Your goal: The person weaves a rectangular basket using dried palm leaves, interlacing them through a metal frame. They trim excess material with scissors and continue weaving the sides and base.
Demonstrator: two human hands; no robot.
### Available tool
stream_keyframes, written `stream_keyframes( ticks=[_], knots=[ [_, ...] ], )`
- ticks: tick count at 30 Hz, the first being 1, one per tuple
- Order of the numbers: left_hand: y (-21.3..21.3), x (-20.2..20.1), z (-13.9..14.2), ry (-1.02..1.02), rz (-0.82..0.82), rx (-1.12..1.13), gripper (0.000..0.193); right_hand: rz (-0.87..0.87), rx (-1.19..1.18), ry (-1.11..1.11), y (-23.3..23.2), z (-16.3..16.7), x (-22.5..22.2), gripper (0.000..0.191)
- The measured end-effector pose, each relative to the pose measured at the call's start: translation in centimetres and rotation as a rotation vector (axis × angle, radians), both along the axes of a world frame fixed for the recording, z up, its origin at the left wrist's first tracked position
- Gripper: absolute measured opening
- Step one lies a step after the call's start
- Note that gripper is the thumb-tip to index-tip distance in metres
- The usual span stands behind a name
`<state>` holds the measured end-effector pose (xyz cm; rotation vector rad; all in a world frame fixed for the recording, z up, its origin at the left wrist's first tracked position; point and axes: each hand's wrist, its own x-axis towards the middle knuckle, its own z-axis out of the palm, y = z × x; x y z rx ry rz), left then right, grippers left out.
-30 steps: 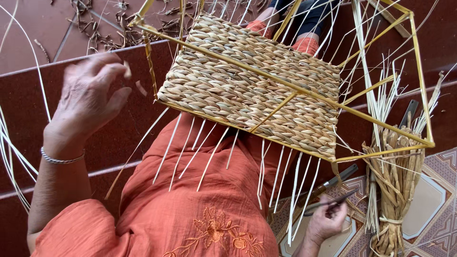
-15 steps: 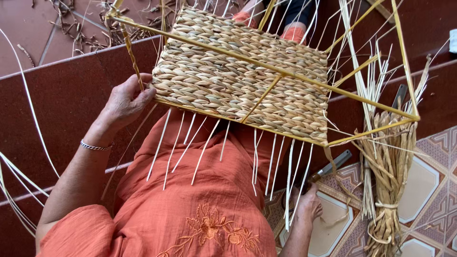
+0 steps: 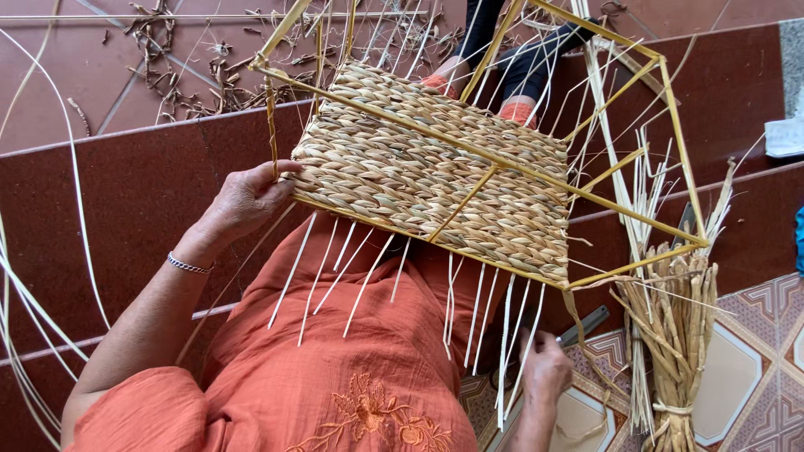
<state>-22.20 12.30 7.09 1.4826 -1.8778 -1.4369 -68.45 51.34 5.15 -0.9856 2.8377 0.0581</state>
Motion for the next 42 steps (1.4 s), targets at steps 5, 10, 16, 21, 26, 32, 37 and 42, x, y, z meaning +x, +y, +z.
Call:
stream_keyframes(
  ticks=[5, 10, 16, 21, 26, 32, 37, 42],
  knots=[
    [-0.2, -0.9, 2.9, -0.044, -0.065, -0.323, 0.037, 0.3, -0.62, 0.138, -4.6, 8.8, 2.1, 0.019],
    [-1.0, -0.6, 5.3, -0.18, -0.022, -0.402, 0.028, 0.696, -0.712, -0.169, -13.1, 15.9, 9.4, 0.008],
    [-1.0, -0.5, 4.2, 0.042, -0.056, -0.427, 0.016, 1.06, -0.63, -0.539, -22.4, 17.3, 17.6, 0.019],
    [-0.8, -0.2, 2.6, 0.025, -0.08, -0.452, 0.024, 1.203, -0.622, -0.531, -26.0, 13.6, 21.2, 0.024],
    [-1.0, -1.2, 1.7, 0.029, -0.106, -0.51, 0.023, 1.241, -0.47, -0.323, -26.8, 10.1, 21.7, 0.035],
    [-0.9, -0.9, 7.0, -0.157, -0.116, -0.698, 0.026, 1.314, -0.504, -0.256, -27.6, 9.1, 20.7, 0.032],
    [-3.5, -1.6, 12.9, 0.032, 0.013, -1.178, 0.024, 1.262, -0.625, -0.374, -28.4, 8.3, 21.2, 0.019],
    [-8.0, -9.4, 14.6, 0.011, -0.138, -1.342, 0.054, 1.024, -0.673, -0.689, -28.9, 7.9, 21.5, 0.009]
  ],
)
